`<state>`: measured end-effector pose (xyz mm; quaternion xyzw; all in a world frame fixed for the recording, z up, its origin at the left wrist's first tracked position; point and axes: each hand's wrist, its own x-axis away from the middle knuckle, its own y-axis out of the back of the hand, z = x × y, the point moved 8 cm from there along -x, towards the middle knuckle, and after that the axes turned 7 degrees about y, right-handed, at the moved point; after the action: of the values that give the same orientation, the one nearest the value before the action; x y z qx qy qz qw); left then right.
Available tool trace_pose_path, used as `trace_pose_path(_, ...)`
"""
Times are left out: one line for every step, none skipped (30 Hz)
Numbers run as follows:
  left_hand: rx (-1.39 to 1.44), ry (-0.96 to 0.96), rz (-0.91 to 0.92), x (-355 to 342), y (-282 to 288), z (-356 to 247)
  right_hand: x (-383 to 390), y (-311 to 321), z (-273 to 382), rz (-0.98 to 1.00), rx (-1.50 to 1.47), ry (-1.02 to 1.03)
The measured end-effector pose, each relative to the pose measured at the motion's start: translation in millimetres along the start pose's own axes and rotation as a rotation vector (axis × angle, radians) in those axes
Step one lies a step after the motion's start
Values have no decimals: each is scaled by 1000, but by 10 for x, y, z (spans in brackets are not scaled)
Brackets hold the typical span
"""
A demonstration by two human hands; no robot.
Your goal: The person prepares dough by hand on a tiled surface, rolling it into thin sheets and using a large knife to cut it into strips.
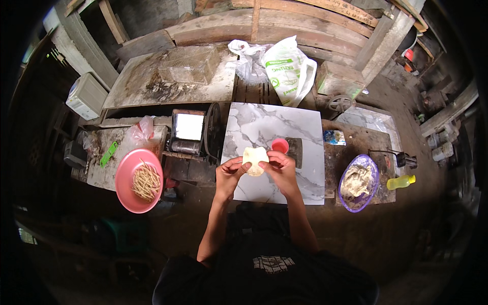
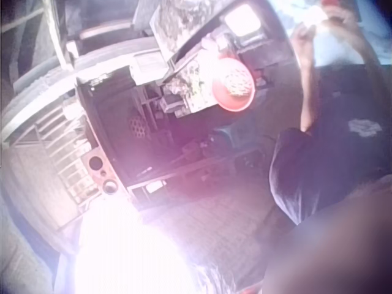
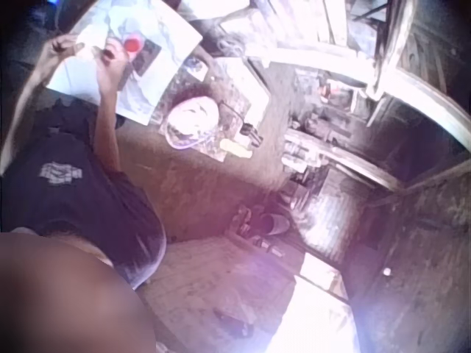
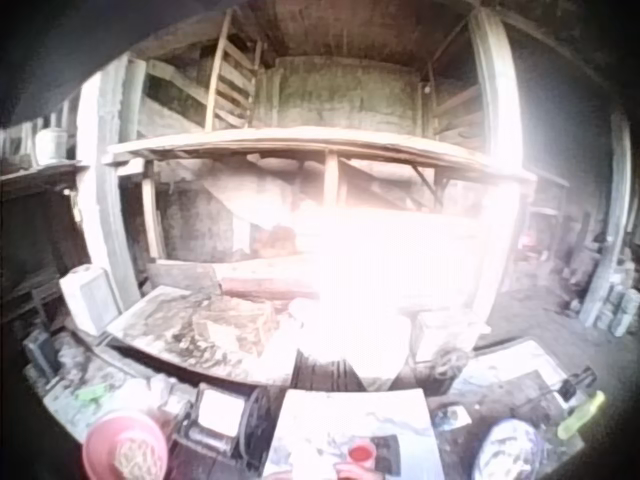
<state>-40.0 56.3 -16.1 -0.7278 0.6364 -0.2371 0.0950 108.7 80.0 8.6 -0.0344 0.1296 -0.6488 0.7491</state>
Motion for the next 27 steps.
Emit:
trace_pose_path(-8,0,-7,15,7,-27,0,1,-7,-1,-11,-2)
trace_pose_path(-15,0,-14,23,18,-42,1,-1,-15,-2,-22,-3)
trace_pose_path(-16,3,-19,27,40,-41,4,-15,-12,3,-28,-8)
trace_pose_path(-17,8,-22,36,61,-39,14,-30,10,6,-34,-13)
trace_pose_path(-18,12,-24,43,77,-37,23,-41,18,8,-40,-18)
trace_pose_path(-6,16,-6,50,73,-35,28,-46,0,13,-48,-18)
trace_pose_path(6,19,15,52,54,-38,27,-40,-15,16,-56,-16)
trace_pose_path(17,23,36,53,36,-44,27,-39,-14,19,-64,-14)
trace_pose_path(57,64,78,52,12,-33,32,-37,5,32,-68,-17)
trace_pose_path(97,107,117,53,2,-22,39,-43,44,45,-73,-22)
trace_pose_path(137,149,157,56,-20,-9,44,-54,66,59,-78,-27)
trace_pose_path(83,141,168,47,-56,-26,49,-75,57,76,-99,-46)
trace_pose_path(31,129,177,33,-105,-48,48,-109,48,98,-120,-64)
trace_pose_path(-22,118,186,28,-141,-59,50,-143,34,120,-141,-82)
trace_pose_path(-51,98,180,33,-142,-66,59,-161,13,127,-132,-100)
trace_pose_path(-79,77,177,32,-157,-68,65,-164,-5,133,-121,-115)
trace_pose_path(-107,55,174,30,-162,-76,66,-168,-25,139,-110,-130)
trace_pose_path(-115,34,163,21,-154,-88,42,-139,-43,110,-88,-97)
trace_pose_path(-122,17,158,12,-156,-90,20,-100,-67,75,-63,-65)
trace_pose_path(-129,0,152,4,-160,-99,7,-59,-68,40,-39,-33)
trace_pose_path(-124,4,149,-5,-161,-99,6,-15,-71,11,-25,-28)
trace_pose_path(-119,8,138,-9,-136,-104,2,-1,-66,-13,-14,-27)
trace_pose_path(-113,13,128,-13,-113,-109,0,14,-60,-37,-3,-27)
trace_pose_path(-110,15,128,-16,-102,-116,-2,11,-55,-45,-21,-24)
trace_pose_path(-106,14,127,-15,-93,-130,-5,3,-44,-50,-37,-20)
trace_pose_path(-101,13,126,-12,-84,-140,-9,-3,-33,-55,-54,-17)
trace_pose_path(-108,17,121,-12,-68,-137,-11,-9,-25,-50,-60,-17)
